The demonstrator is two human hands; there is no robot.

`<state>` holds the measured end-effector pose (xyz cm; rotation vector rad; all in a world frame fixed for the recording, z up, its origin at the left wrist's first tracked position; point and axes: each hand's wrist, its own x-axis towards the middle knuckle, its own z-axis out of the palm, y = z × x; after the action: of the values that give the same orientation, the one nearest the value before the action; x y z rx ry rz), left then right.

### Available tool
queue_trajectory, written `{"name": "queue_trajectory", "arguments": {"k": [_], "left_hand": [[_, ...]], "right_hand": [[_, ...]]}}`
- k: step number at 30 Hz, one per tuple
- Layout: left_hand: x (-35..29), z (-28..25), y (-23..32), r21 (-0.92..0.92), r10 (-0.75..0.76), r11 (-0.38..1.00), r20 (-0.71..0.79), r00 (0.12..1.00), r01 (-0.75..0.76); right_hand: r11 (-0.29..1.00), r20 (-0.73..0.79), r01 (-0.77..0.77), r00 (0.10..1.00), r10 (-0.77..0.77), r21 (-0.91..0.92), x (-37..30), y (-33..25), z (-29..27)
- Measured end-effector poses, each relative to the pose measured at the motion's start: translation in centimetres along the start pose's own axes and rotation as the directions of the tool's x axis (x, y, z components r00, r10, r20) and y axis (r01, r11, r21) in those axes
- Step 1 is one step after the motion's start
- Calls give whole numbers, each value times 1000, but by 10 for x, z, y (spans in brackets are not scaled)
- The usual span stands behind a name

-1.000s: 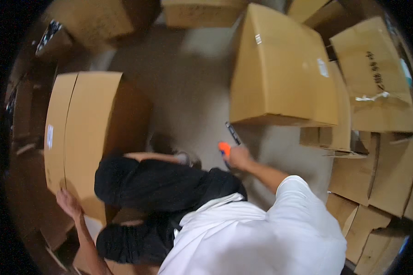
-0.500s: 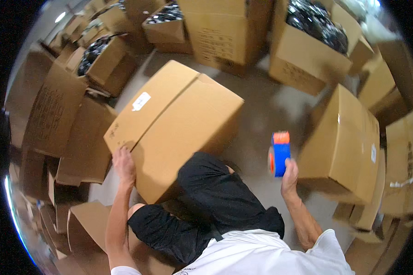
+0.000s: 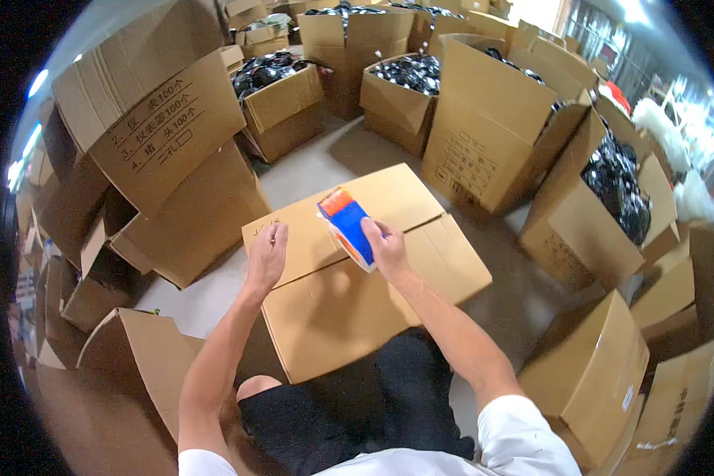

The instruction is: The person checks the contents of a cardboard box filled with electrical components, then labels the box with a marker and seals it with packing tape using a tape dispenser.

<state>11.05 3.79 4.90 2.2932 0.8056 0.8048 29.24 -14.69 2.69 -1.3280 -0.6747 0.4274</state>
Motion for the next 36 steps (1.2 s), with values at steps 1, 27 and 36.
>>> {"name": "queue_trajectory", "arguments": {"k": [1,27,36], "left_hand": [[15,6,11,-167,-176,965,159,971,202],[283,154,-167,222,-74,975,328,942,0],[228,142,-193,219,-122,958,894,432,-184]], "right_hand": [[1000,13,5,1000,-5,-22,1,0,-8],[867,155,-469,856,494,-171,65,-38,13],[895,125,-429,888,443,-123,46,-38,35]]}}
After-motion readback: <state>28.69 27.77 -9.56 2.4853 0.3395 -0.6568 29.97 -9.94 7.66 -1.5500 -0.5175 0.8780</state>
